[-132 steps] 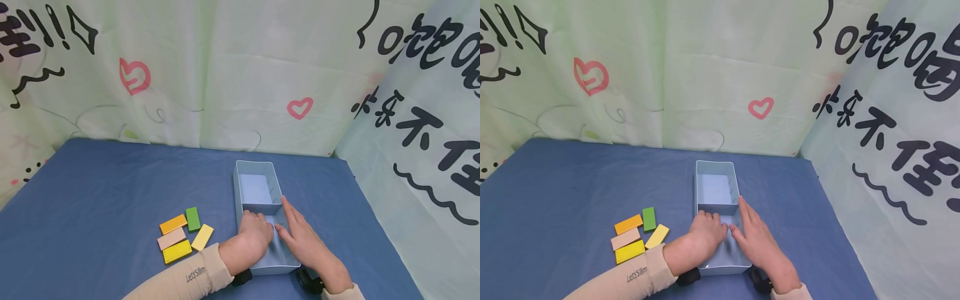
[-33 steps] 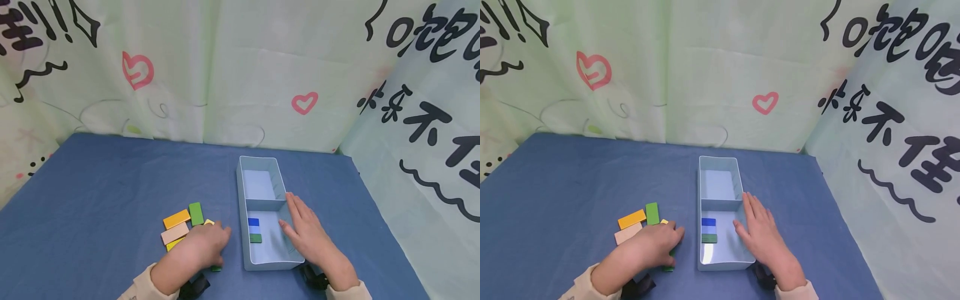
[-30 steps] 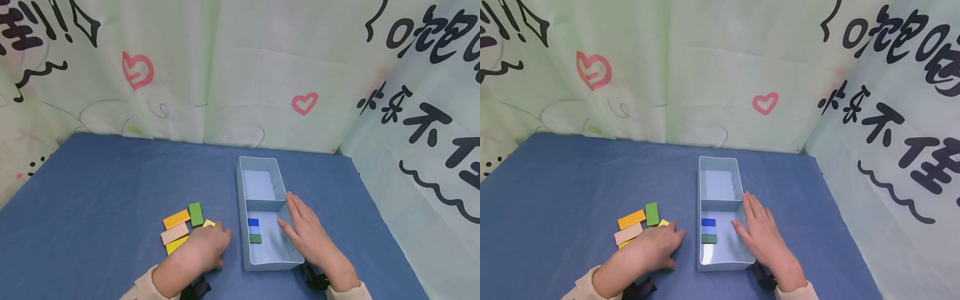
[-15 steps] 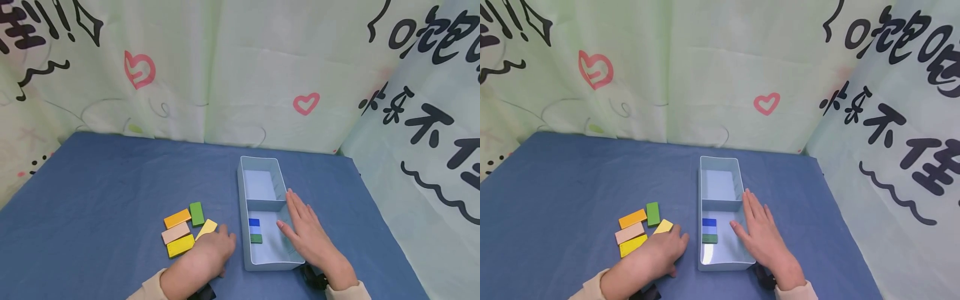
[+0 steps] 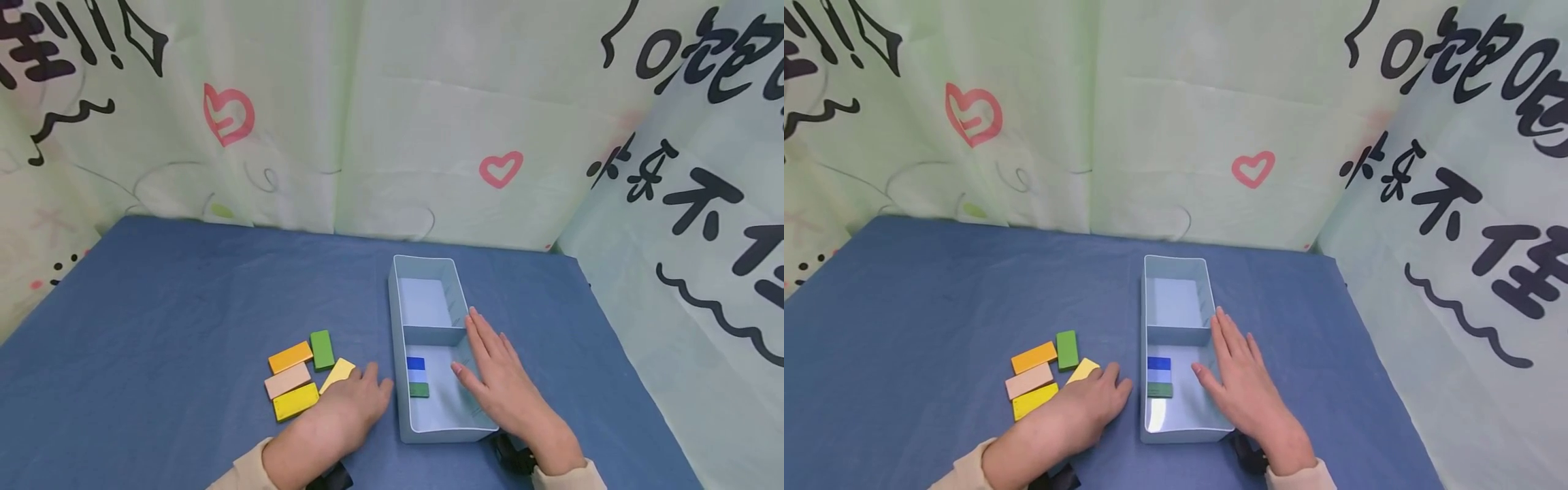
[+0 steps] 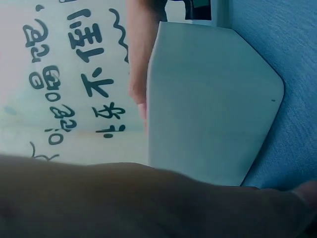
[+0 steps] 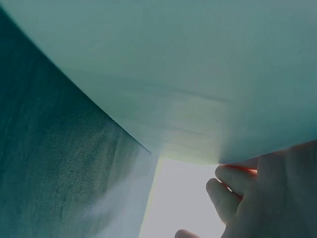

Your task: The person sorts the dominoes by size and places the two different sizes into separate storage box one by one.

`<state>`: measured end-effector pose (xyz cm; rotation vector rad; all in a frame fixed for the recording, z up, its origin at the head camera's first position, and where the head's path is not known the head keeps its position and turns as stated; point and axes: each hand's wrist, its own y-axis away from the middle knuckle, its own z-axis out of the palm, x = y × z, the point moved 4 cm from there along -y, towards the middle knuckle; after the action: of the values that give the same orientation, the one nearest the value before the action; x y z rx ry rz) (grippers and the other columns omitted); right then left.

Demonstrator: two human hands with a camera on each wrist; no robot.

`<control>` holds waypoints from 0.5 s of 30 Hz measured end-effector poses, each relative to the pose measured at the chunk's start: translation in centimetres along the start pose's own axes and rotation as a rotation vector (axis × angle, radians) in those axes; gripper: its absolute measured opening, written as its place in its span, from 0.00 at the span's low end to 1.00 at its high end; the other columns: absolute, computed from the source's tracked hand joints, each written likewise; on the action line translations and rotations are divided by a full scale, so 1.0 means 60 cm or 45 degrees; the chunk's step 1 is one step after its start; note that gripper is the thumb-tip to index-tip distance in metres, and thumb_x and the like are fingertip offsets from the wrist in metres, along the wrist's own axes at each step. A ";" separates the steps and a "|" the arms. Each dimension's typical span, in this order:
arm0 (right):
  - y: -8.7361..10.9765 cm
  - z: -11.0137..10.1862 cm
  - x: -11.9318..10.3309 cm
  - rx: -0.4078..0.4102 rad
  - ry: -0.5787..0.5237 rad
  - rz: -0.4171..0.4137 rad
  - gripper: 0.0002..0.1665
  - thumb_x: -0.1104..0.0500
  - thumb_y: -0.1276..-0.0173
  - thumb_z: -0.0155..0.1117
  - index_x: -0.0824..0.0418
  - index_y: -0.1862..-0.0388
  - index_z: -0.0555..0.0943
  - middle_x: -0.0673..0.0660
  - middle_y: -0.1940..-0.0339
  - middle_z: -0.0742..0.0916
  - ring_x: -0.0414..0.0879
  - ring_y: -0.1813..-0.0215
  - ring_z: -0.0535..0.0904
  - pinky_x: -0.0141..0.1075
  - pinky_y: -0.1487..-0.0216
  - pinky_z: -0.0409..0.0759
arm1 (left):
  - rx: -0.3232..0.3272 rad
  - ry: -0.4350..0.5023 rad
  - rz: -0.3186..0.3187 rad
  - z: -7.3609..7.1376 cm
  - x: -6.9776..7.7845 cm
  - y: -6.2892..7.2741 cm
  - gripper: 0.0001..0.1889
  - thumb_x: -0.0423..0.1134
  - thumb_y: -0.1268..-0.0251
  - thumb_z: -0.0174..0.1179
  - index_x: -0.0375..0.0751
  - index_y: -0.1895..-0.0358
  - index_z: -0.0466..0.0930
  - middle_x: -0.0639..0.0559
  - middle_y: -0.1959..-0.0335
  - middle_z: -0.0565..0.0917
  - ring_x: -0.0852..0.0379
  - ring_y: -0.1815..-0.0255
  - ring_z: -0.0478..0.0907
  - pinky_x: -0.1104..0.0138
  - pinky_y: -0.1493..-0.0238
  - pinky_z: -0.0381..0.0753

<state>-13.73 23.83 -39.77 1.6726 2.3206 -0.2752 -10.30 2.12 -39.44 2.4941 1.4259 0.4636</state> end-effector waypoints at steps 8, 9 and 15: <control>-0.001 0.001 -0.001 0.003 -0.028 -0.011 0.48 0.42 0.24 0.54 0.60 0.18 0.45 0.54 0.16 0.47 0.56 0.17 0.46 0.64 0.24 0.45 | 0.047 -0.039 0.031 0.003 0.001 -0.005 0.21 0.30 0.44 0.71 0.43 0.48 0.76 0.45 0.55 0.78 0.52 0.55 0.77 0.62 0.59 0.83; -0.001 0.001 -0.001 0.004 -0.032 -0.012 0.47 0.43 0.24 0.53 0.60 0.18 0.45 0.55 0.16 0.47 0.56 0.17 0.46 0.64 0.24 0.45 | 0.066 -0.048 0.045 0.002 0.002 -0.005 0.20 0.30 0.44 0.71 0.43 0.48 0.77 0.45 0.56 0.79 0.53 0.56 0.77 0.63 0.59 0.83; 0.003 0.002 -0.004 0.020 -0.023 -0.030 0.46 0.44 0.24 0.53 0.60 0.18 0.45 0.56 0.16 0.48 0.57 0.17 0.47 0.64 0.24 0.46 | 0.185 -0.113 0.130 -0.001 0.006 0.000 0.14 0.31 0.42 0.69 0.43 0.53 0.80 0.47 0.63 0.78 0.56 0.65 0.72 0.65 0.63 0.80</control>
<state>-13.47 23.61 -39.78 1.6439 2.3322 -0.3133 -10.13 2.41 -39.32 2.6750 1.3482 0.2725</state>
